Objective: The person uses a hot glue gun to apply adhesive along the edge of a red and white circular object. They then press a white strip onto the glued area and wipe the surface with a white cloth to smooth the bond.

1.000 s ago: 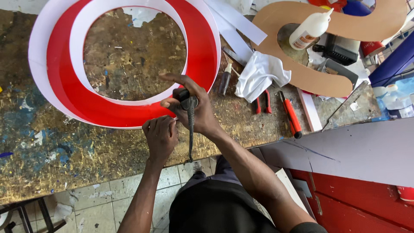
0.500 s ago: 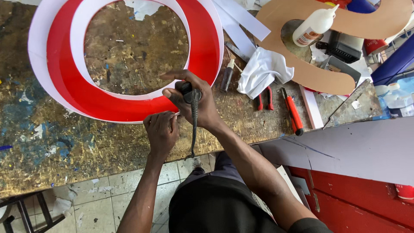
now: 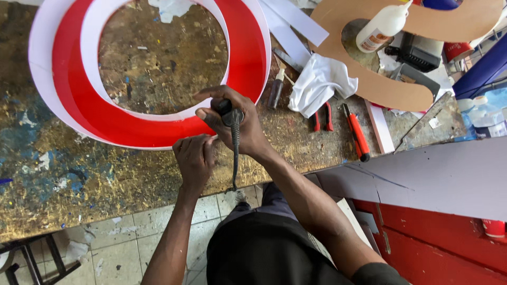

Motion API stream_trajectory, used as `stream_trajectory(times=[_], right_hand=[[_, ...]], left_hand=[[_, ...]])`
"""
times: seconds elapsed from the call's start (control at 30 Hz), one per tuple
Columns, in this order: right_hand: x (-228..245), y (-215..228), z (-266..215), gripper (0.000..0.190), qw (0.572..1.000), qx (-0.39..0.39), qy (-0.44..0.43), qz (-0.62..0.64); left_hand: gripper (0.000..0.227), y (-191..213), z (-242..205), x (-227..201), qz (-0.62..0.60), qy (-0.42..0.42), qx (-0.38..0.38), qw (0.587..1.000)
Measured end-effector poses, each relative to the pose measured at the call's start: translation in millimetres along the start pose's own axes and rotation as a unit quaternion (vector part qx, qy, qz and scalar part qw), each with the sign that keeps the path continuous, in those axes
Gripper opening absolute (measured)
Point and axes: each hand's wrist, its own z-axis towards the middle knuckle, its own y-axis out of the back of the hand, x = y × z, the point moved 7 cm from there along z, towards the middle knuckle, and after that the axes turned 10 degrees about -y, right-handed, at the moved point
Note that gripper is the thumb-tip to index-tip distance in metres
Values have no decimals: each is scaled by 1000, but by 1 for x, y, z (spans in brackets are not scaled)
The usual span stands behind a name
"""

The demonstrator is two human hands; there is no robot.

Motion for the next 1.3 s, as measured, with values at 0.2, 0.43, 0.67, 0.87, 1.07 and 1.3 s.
stream_trajectory(times=[0.2,0.43,0.67,0.87,1.07,1.3], right_hand=[[-5,2,0,24,1000,-1,5,-15],[-1,0,0,20,1000,-8,2,-19],[-1,-3,1,18,1000,-3,-7,-6],[0,-1,-4,18,1000,-9,-4,-3],[-5,-2,-1,18,1000,-4,4,0],[-3,1,5,17,1000,-12,11,-8]], left_hand=[[21,-4,-6,5,11,10,7,1000],[11,3,6,-7,22,-18,-1,1000],[10,1,0,-1,32,-12,3,999],[14,4,-1,-9,35,-5,7,999],[15,1,-2,-6,35,-7,5,999],[20,-4,0,2,36,-13,-6,999]])
